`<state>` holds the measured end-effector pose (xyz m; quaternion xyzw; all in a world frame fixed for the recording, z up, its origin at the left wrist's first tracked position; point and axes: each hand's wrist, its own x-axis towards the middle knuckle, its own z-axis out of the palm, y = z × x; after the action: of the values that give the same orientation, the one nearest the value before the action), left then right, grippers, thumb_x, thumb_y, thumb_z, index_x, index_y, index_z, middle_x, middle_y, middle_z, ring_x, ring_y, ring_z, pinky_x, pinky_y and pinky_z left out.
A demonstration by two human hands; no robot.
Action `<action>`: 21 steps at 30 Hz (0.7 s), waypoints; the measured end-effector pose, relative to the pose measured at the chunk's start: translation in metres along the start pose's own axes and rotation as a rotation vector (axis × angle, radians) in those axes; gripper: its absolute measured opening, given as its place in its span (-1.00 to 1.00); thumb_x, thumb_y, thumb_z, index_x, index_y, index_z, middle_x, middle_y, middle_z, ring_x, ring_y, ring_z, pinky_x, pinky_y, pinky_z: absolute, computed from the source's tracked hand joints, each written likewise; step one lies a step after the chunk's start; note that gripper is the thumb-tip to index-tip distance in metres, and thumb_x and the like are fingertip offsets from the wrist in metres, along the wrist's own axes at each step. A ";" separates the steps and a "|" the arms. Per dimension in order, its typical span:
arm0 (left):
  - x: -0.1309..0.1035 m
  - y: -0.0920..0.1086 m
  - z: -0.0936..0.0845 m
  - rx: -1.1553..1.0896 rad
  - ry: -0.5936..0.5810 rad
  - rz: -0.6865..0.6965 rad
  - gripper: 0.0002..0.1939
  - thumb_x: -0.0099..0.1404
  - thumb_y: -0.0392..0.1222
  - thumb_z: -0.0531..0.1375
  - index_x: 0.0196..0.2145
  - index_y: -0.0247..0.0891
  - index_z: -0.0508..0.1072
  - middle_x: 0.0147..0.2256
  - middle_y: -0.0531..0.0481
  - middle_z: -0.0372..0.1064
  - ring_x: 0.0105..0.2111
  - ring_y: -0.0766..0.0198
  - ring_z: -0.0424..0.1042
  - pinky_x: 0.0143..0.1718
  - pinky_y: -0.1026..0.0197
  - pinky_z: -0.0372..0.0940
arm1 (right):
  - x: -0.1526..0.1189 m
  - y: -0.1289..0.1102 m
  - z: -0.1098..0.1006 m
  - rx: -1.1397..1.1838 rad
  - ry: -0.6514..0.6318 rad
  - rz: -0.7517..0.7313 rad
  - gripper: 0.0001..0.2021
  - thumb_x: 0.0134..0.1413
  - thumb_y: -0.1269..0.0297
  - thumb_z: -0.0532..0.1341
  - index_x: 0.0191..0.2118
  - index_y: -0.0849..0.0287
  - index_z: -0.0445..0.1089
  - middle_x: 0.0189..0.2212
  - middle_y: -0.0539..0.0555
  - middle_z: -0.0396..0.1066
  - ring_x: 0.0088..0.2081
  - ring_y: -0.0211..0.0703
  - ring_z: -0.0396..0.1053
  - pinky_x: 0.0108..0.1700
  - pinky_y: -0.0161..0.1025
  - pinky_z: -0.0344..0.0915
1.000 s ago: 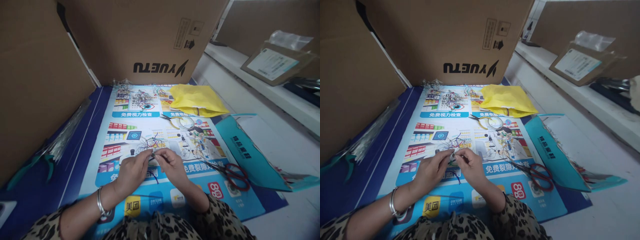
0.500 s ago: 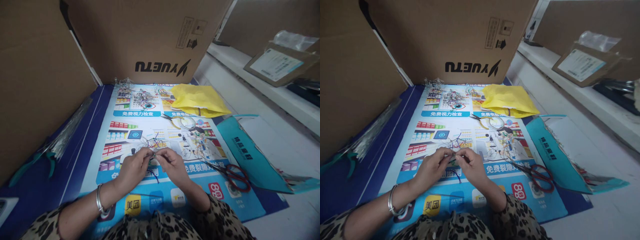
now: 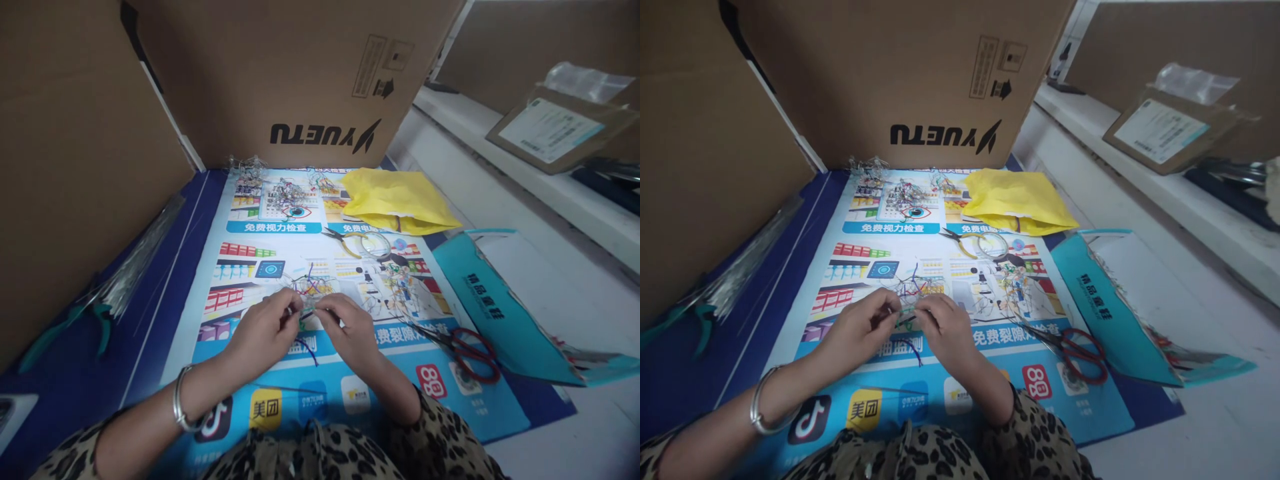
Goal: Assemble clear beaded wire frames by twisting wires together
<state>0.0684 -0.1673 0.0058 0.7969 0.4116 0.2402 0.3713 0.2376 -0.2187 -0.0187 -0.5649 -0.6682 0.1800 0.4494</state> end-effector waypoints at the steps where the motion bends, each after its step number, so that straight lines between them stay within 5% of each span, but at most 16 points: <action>1: 0.001 0.001 -0.002 -0.097 -0.047 -0.040 -0.91 0.16 -0.32 0.04 -0.41 -0.21 0.32 -0.56 0.12 0.24 -0.56 0.37 0.23 -0.52 0.33 0.10 | 0.000 0.000 0.000 0.001 0.001 -0.005 -0.88 0.14 0.38 0.12 -0.32 0.11 0.40 -0.38 0.06 0.44 -0.28 -0.19 0.41 -0.21 -0.27 0.34; 5: 0.006 0.002 -0.007 -0.468 -0.220 -0.221 -0.87 0.15 -0.25 0.07 -0.38 -0.23 0.41 -0.61 0.14 0.24 -0.66 0.42 0.20 -0.61 0.35 0.12 | 0.001 0.001 0.000 0.012 0.026 0.001 -0.87 0.12 0.41 0.13 -0.31 0.13 0.43 -0.37 0.07 0.46 -0.28 -0.19 0.43 -0.21 -0.27 0.36; 8: 0.008 0.000 -0.010 -0.528 -0.262 -0.223 -0.82 0.14 -0.25 0.09 -0.33 -0.27 0.47 -0.64 0.12 0.29 -0.65 0.41 0.25 -0.59 0.35 0.17 | 0.001 0.003 0.000 -0.001 0.062 -0.020 -0.87 0.12 0.40 0.15 -0.30 0.14 0.45 -0.38 0.07 0.47 -0.28 -0.19 0.44 -0.21 -0.26 0.38; 15: 0.007 -0.008 -0.004 -0.180 -0.083 0.124 -0.81 0.14 -0.34 0.16 -0.29 -0.23 0.52 -0.34 0.00 0.50 -0.36 0.32 0.46 -0.32 0.28 0.34 | 0.000 0.002 -0.004 -0.004 0.042 -0.003 -0.81 0.17 0.38 0.10 -0.21 0.14 0.46 -0.31 0.07 0.50 -0.31 -0.21 0.46 -0.21 -0.28 0.40; 21: 0.005 -0.018 0.000 0.032 0.102 0.369 -0.84 0.23 -0.36 0.12 -0.28 -0.24 0.48 -0.33 0.00 0.48 -0.31 0.34 0.44 -0.26 0.31 0.33 | -0.004 0.006 -0.001 -0.047 0.054 0.108 -0.81 0.16 0.32 0.12 -0.16 0.10 0.45 -0.29 0.02 0.51 -0.46 -0.26 0.45 -0.33 -0.32 0.40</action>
<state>0.0623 -0.1560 -0.0076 0.8515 0.2807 0.3374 0.2868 0.2415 -0.2206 -0.0239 -0.6150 -0.6285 0.1731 0.4436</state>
